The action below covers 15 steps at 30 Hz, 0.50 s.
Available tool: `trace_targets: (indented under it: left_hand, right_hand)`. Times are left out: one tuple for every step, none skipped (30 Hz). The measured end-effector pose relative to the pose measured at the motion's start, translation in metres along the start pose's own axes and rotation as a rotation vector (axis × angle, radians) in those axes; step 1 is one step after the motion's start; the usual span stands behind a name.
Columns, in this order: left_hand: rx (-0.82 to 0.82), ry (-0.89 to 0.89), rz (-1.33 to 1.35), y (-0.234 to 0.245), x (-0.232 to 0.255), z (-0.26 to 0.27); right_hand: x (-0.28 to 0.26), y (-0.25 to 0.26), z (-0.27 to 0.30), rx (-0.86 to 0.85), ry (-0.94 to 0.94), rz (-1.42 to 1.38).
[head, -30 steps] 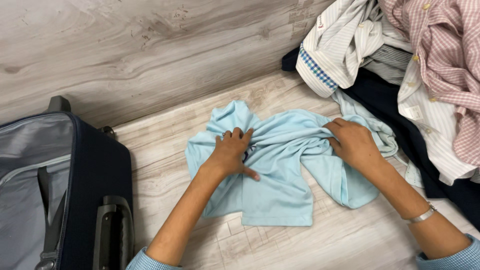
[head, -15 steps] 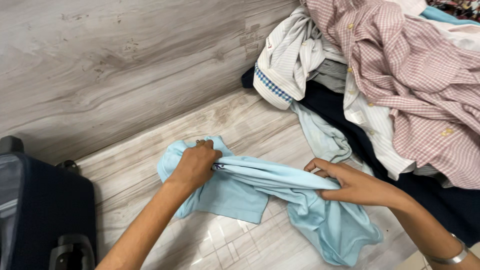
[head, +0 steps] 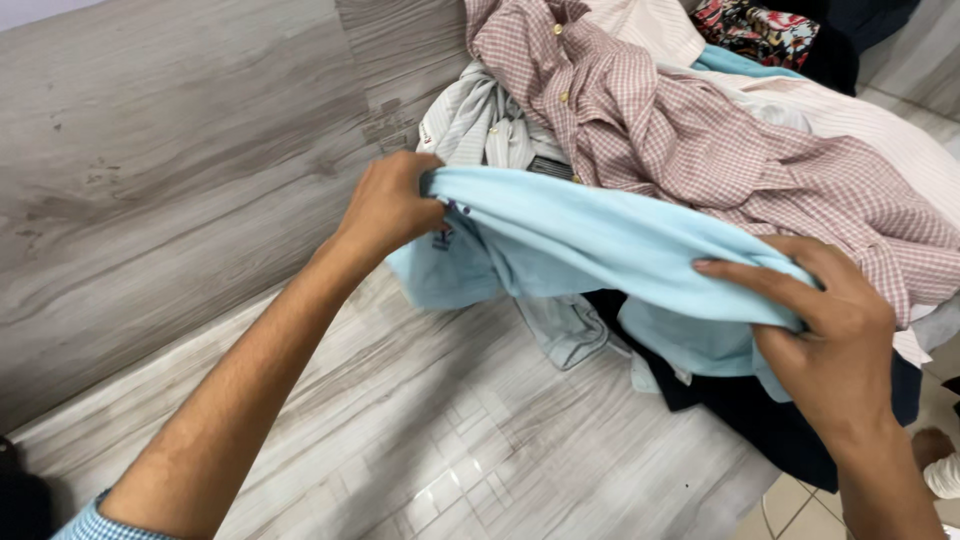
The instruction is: The person takes a shirt out of a suitcase, unfolds it by hand to inspect it, and then places it into a pile of clothes. The person then picks up a blue t-shirt, unfolds it, and places it into the same pile of clothes before closing and zipping the suitcase.
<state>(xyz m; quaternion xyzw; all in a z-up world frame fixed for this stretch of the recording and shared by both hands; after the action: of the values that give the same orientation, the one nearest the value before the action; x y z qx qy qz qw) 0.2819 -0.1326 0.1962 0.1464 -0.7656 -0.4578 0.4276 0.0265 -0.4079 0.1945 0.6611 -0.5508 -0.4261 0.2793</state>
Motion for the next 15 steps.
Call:
trace_targets:
  left_hand:
    - [0.033, -0.033, 0.044, -0.001, 0.011, -0.017]
    - [0.161, -0.186, -0.018, 0.002, 0.03, -0.03]
    - [0.29, -0.341, -0.079, 0.004, 0.049, -0.041]
    - [0.394, -0.449, -0.094, 0.005, 0.063, -0.054]
    - [0.498, -0.555, -0.107, 0.006, 0.076, -0.067]
    - [0.526, -0.541, -0.091, 0.005, 0.082, -0.087]
    - [0.554, -0.525, -0.075, 0.003, 0.087, -0.109]
    - [0.604, -0.502, -0.095, -0.001, 0.092, -0.131]
    - [0.654, -0.481, -0.114, -0.007, 0.096, -0.153]
    - [0.705, -0.459, -0.132, -0.015, 0.097, -0.168]
    - [0.634, -0.423, -0.153, -0.03, 0.095, -0.184]
    - [0.563, -0.387, -0.174, -0.045, 0.092, -0.2]
    - [0.489, -0.348, -0.197, -0.06, 0.087, -0.214]
    - [0.44, -0.342, -0.29, -0.078, 0.083, -0.221]
    - [0.39, -0.333, -0.383, -0.099, 0.075, -0.223]
  right_hand:
    - [0.004, 0.007, 0.001, 0.123, 0.05, 0.096]
    - [0.015, 0.01, 0.0, 0.181, 0.049, 0.196]
    - [0.029, 0.015, -0.001, 0.239, 0.051, 0.296]
    - [0.045, 0.018, -0.003, 0.285, 0.04, 0.309]
    - [0.061, 0.021, -0.005, 0.327, 0.03, 0.322]
    - [0.079, 0.018, -0.009, 0.359, 0.005, 0.25]
    - [0.092, 0.014, -0.013, 0.372, -0.011, 0.261]
    - [0.104, 0.011, -0.016, 0.385, -0.028, 0.272]
    - [0.112, 0.004, -0.027, 0.382, -0.039, 0.367]
    - [0.12, -0.008, -0.041, 0.336, -0.04, 0.338]
    - [0.127, -0.022, -0.054, 0.287, -0.044, 0.304]
    - [0.134, -0.039, -0.066, 0.195, -0.031, 0.138]
    - [0.137, -0.055, -0.071, 0.128, -0.009, 0.137]
    - [0.139, -0.073, -0.075, 0.061, 0.013, 0.135]
    - [0.142, -0.086, -0.074, 0.046, 0.002, 0.141]
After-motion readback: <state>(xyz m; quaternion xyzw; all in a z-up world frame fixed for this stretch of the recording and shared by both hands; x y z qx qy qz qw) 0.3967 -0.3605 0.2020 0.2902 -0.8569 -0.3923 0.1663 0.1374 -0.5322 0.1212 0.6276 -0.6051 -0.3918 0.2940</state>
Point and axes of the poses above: each hand's wrist, its own z-axis away from the middle knuckle, its own y-axis out of the back of the hand, x = y × z, the point moved 6 cm from there along -z, towards the middle knuckle, and after that the axes turned 8 degrees about -x, right-handed, at the moved point
